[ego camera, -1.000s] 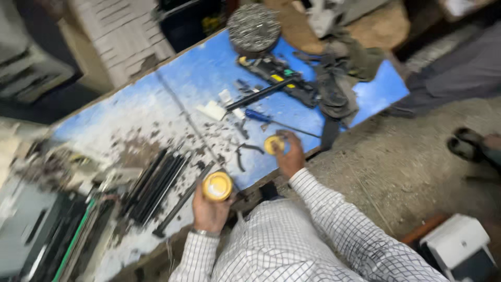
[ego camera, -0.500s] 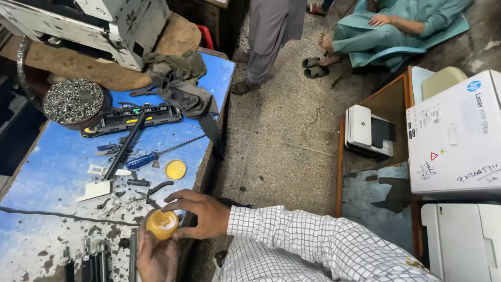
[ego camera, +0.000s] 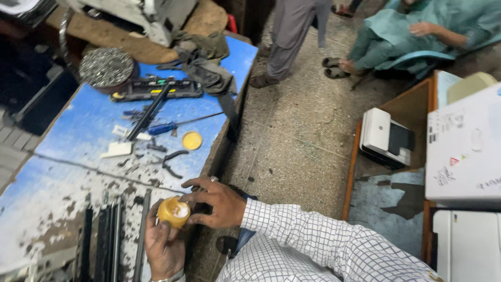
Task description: The person disassembles a printer drum unit, removes a long metal rod, and applies a yellow paste to its surface using a small tool. They then reinsert the rod into the drum unit and continue adjusting internal components.
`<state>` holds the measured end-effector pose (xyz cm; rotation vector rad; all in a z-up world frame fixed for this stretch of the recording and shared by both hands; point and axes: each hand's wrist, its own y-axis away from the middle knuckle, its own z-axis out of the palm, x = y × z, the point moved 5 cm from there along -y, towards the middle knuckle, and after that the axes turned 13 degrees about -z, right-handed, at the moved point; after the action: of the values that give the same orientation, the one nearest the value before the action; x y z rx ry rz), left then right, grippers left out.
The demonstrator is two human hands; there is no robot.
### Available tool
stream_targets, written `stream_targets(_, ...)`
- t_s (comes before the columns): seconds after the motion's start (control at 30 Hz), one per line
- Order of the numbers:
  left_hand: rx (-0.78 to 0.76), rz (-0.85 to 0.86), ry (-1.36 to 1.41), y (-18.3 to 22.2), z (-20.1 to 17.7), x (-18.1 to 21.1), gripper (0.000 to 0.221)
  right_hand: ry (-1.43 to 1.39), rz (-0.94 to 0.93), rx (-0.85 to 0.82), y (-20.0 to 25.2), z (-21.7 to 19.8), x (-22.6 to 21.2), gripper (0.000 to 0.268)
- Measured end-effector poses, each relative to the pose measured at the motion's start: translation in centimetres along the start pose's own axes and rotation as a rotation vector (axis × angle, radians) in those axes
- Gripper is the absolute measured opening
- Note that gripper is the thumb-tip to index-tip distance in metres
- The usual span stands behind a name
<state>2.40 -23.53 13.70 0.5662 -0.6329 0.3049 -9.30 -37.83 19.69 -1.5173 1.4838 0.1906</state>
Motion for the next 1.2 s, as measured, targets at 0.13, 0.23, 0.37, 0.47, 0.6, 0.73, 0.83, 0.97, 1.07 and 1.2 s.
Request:
stream_targets(0.13,-0.07,0.169,0.036,3.3,-0.8,1.0,0.069,0.011,-0.111,-0.046,-1.0,1.4,-1.8,0.051)
stream_targets(0.23,-0.021,0.23,-0.018,5.7,-2.6,1.8,0.068,-0.011,-0.167,-0.108,-2.2,3.6,-3.2,0.055)
stream_targets(0.37,0.035,0.294,-0.058,8.5,-3.6,2.9,0.068,-0.002,-0.255,-0.158,-3.3,5.6,-5.5,0.058)
stream_targets(0.47,0.097,0.316,-0.028,10.0,-4.3,3.3,0.068,-0.037,-0.288,-0.199,-4.2,6.7,-6.6,0.059)
stream_targets(0.6,0.136,0.403,-0.047,11.4,-5.0,3.5,0.068,0.023,-0.319,-0.287,-4.4,8.4,-7.7,0.056)
stream_targets(0.73,0.143,0.478,-0.127,12.5,-5.1,3.8,0.066,0.017,-0.307,-0.292,-3.8,9.5,-8.6,0.052)
stream_targets(0.83,0.131,0.492,-0.126,13.3,-5.0,3.8,0.066,0.015,-0.299,-0.253,-3.2,10.0,-9.2,0.051)
stream_targets(0.97,0.129,0.559,-0.193,13.7,-4.6,3.6,0.062,-0.037,-0.305,-0.197,-2.5,10.2,-9.8,0.049)
stream_targets(1.07,0.155,0.588,-0.247,13.6,-4.8,3.3,0.062,-0.069,-0.273,-0.179,-2.4,10.5,-9.9,0.041)
stream_targets(1.2,0.257,0.561,-0.324,14.1,-5.3,2.6,0.07,-0.082,-0.149,-0.193,-2.0,10.7,-9.8,0.034)
